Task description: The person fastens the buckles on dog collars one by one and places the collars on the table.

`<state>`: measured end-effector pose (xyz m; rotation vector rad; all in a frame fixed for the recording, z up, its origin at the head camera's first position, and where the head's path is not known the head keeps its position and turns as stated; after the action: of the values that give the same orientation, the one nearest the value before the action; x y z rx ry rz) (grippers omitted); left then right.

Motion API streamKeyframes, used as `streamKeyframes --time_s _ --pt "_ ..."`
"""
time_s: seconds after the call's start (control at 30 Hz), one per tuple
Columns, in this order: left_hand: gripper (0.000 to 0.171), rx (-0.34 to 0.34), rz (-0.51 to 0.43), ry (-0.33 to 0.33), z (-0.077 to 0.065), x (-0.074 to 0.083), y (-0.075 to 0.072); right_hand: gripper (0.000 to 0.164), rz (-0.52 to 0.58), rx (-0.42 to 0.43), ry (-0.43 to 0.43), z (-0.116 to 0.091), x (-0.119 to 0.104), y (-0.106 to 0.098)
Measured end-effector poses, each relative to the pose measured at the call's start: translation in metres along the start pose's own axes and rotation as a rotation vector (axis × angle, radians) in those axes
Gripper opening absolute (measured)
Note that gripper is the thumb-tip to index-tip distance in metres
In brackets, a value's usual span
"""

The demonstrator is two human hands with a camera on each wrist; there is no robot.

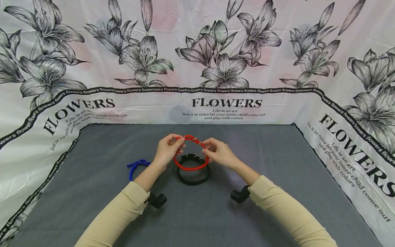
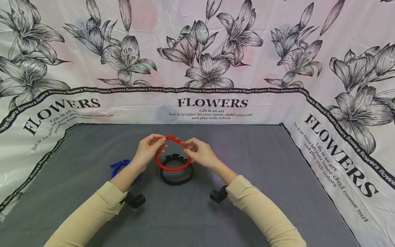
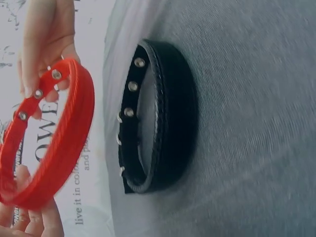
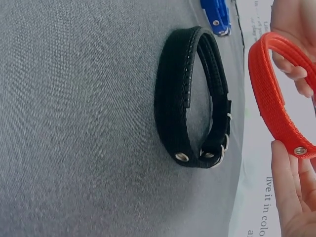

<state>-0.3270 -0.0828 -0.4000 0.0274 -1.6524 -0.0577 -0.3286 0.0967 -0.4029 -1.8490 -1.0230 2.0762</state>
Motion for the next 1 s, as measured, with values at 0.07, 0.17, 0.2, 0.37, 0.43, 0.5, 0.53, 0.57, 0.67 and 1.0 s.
streamKeyframes --time_s 0.07,0.17,0.2,0.37,0.43,0.5,0.53,0.57,0.67,1.0 --pt "0.022 -0.022 0.069 0.021 0.0 0.002 0.0 0.027 -0.008 0.008 -0.005 0.0 0.001 -0.002" --pt "0.023 -0.051 0.212 0.069 0.001 0.006 -0.001 0.028 -0.05 0.025 -0.016 0.001 0.001 -0.007" --pt "0.024 -0.062 0.261 0.082 0.001 0.007 0.0 0.028 -0.066 0.031 -0.019 0.001 0.002 -0.009" --pt "0.031 -0.126 0.415 0.101 0.0 0.008 0.007 0.024 -0.171 0.067 -0.034 0.0 0.003 -0.017" --pt "0.033 -0.138 0.433 0.111 0.0 0.008 0.011 0.023 -0.196 0.078 -0.041 0.0 0.003 -0.019" --pt "0.033 -0.131 0.44 0.12 0.0 0.008 0.013 0.022 -0.22 0.086 -0.05 0.0 0.002 -0.021" --pt "0.033 -0.124 0.439 0.124 0.0 0.008 0.013 0.022 -0.231 0.09 -0.055 0.0 0.002 -0.022" --pt "0.033 -0.118 0.434 0.126 0.001 0.007 0.014 0.022 -0.242 0.093 -0.059 0.0 0.002 -0.023" --pt "0.032 -0.095 0.401 0.116 0.002 0.003 0.017 0.021 -0.283 0.109 -0.061 -0.001 0.004 -0.028" --pt "0.031 -0.052 0.314 0.1 0.002 -0.011 0.034 0.02 -0.305 0.101 -0.021 -0.004 0.021 -0.041"
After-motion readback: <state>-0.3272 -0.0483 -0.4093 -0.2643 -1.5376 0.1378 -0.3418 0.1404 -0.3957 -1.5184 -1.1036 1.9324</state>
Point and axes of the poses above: each hand's wrist, its own z-axis towards the middle knuckle, its own y-axis out of the palm, x = y × z, the point moved 10 cm from there along z, towards the middle knuckle, and after that the axes turned 9 degrees about -z, right-handed, at the moved point
